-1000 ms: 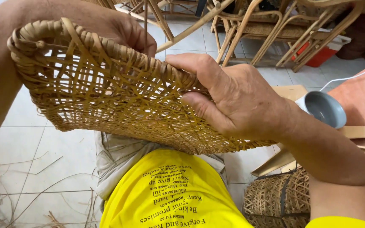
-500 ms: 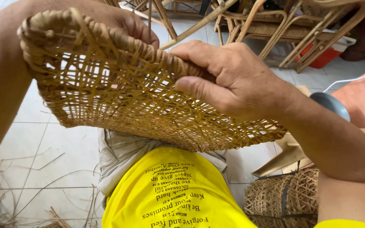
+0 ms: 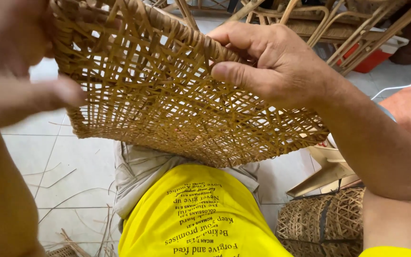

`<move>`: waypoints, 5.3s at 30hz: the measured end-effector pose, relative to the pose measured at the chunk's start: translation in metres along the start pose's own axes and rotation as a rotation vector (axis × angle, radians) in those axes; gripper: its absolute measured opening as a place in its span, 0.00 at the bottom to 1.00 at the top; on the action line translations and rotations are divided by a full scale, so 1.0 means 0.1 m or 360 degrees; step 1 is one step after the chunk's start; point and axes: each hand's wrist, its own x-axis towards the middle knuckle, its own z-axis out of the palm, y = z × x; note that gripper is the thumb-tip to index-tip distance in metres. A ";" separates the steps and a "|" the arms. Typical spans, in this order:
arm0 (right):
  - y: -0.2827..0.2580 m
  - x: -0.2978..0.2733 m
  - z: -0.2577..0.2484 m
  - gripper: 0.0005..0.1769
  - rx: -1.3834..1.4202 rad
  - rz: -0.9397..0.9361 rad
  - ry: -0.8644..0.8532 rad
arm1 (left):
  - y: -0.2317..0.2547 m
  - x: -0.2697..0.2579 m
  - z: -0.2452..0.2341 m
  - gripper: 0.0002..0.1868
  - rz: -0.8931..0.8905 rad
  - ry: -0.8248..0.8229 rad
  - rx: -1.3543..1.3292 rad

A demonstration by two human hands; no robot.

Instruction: Weaving a wicker frame by manually threading and tying strands of material to create a dense mesh.

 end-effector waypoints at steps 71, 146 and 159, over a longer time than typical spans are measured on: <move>1.30 -0.83 2.36 0.23 -0.0558 -0.0566 0.0261 | -0.80 -1.16 1.86 0.10 -0.1072 0.0022 -0.0089; 1.85 -0.61 2.40 0.16 -0.0157 -0.0246 0.0143 | -1.10 -1.47 2.43 0.04 -0.0731 0.0586 -0.0170; 1.34 -0.59 1.86 0.07 -0.1278 -0.0809 0.0276 | -0.78 -0.88 1.82 0.09 -0.0619 0.0543 -0.0035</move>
